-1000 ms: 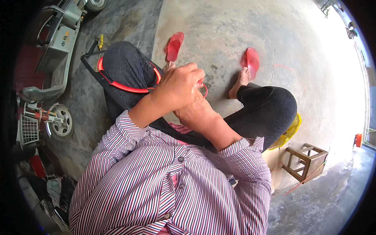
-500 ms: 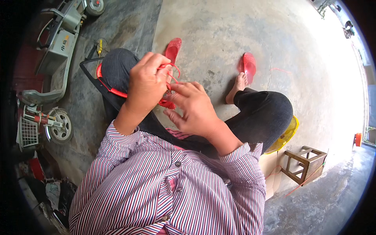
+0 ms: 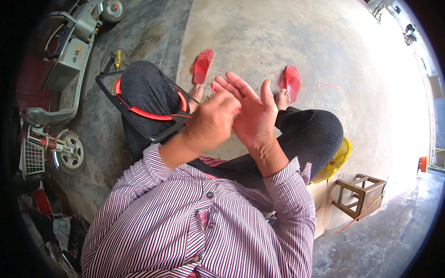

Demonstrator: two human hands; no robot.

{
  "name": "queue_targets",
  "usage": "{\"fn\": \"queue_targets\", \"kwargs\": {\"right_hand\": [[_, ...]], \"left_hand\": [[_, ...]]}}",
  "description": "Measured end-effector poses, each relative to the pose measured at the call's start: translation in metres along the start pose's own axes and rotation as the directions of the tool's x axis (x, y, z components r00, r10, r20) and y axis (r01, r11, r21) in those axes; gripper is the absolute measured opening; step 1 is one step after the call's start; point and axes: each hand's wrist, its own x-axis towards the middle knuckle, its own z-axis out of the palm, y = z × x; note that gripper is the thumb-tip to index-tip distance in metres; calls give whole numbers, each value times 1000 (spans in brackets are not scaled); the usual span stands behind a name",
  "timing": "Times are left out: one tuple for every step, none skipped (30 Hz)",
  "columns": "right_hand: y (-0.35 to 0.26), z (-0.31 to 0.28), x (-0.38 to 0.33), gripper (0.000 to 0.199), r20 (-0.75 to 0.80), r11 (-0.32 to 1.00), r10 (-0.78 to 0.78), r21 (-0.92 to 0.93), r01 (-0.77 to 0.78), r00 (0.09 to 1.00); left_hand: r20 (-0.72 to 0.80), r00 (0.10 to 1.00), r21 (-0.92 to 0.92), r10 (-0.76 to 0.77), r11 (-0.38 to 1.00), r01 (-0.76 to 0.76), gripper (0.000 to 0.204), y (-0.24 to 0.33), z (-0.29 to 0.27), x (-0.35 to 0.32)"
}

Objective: Wrapping a red cord or yarn around a circular black hoop.

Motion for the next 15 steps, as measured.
{"fn": "queue_targets", "kwargs": {"right_hand": [[0,-2,-1,82,19,999,14,-31,-13,1000],[0,-2,-2,84,38,998,28,-62,-26,999],[0,-2,-2,84,39,998,27,-62,-25,999],[-1,-2,-2,84,35,998,39,-54,-37,999],[-1,-2,-2,85,33,998,51,-46,-49,998],[-1,-1,-2,85,33,998,50,-46,-49,998],[-1,0,-2,86,46,999,41,-19,-40,998],[-1,1,-3,87,59,999,30,9,-31,998],[-1,2,-3,87,61,999,30,9,-31,998],[-1,3,-4,88,85,999,29,10,-30,996],[-1,4,-4,90,108,1000,28,11,-29,994],[-3,6,-4,90,110,999,30,9,-31,994],[-7,8,-4,91,159,999,27,25,-32,987],[-10,8,-4,92,207,999,24,42,-33,978],[-12,8,-5,92,208,999,23,40,-32,978]], "left_hand": [[22,1000,-37,22,999,-21,8,5,6,-4],[22,999,-38,24,999,-23,8,6,8,-5],[26,998,-83,53,995,-51,9,6,9,-6],[28,996,-128,82,989,-78,10,6,9,-6],[27,996,-127,83,989,-79,10,4,6,-5],[46,997,-56,62,997,-60,14,0,-2,-2],[64,997,15,41,999,-42,18,-5,-7,1],[11,1000,71,27,997,-28,20,-11,-4,1],[11,1000,73,28,997,-29,20,-13,-7,2],[-16,999,98,45,994,-43,20,-16,-10,1],[-42,997,123,62,991,-56,20,-17,-13,2],[-80,996,108,33,994,-25,20,-17,-15,4],[-83,996,110,32,994,-23,20,-17,-19,7],[-103,994,129,-23,991,36,18,-17,-26,10],[-123,989,145,-76,985,94,15,-19,-30,12]]}}
